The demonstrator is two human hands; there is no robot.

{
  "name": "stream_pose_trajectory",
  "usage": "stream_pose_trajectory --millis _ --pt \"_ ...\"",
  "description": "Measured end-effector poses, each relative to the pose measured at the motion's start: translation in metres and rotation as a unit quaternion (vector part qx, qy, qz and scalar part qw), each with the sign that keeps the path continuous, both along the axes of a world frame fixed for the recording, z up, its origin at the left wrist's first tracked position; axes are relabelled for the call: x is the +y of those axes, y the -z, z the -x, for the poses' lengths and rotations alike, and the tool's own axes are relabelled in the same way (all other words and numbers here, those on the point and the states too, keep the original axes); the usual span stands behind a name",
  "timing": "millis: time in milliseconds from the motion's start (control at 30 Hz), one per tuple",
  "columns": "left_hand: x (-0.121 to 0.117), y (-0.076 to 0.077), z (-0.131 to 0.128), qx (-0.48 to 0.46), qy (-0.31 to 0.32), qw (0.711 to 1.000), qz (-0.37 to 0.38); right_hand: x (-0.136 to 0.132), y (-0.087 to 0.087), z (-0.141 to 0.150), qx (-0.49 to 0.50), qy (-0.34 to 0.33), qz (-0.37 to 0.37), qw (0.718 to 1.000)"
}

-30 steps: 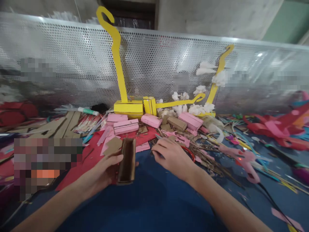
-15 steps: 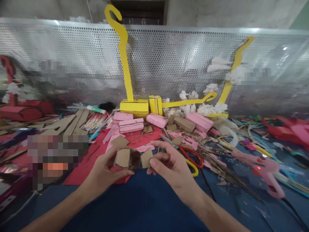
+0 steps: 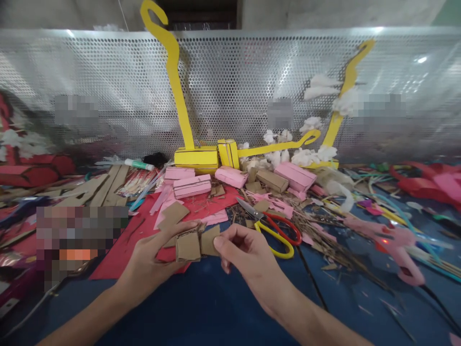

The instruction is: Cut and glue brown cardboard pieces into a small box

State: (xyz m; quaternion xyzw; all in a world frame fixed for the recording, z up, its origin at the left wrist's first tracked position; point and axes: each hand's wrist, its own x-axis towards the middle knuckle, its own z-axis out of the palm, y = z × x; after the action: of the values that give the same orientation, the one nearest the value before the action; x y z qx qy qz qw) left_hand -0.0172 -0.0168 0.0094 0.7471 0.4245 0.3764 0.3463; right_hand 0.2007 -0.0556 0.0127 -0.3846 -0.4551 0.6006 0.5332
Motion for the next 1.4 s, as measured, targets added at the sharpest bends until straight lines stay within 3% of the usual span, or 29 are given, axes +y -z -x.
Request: stream_pose_trajectory --millis 167,367,500,1400 --pt "0.000 0.007 0.003 0.023 0.021 0.999 -0.029 0.000 0.005 -0.002 -0.022 -0.002 -0.005 1.000" --pt "0.006 0.016 0.006 0.036 0.055 0.985 -0.162 -0.001 0.007 -0.002 -0.036 -0.002 -0.017 0.999" --pt "0.008 0.019 0.009 0.051 0.069 0.977 -0.196 0.000 0.011 -0.003 -0.068 0.010 -0.043 0.997" --pt "0.004 0.013 0.006 0.047 0.081 0.982 -0.166 -0.002 0.007 -0.002 -0.128 -0.010 -0.048 0.991"
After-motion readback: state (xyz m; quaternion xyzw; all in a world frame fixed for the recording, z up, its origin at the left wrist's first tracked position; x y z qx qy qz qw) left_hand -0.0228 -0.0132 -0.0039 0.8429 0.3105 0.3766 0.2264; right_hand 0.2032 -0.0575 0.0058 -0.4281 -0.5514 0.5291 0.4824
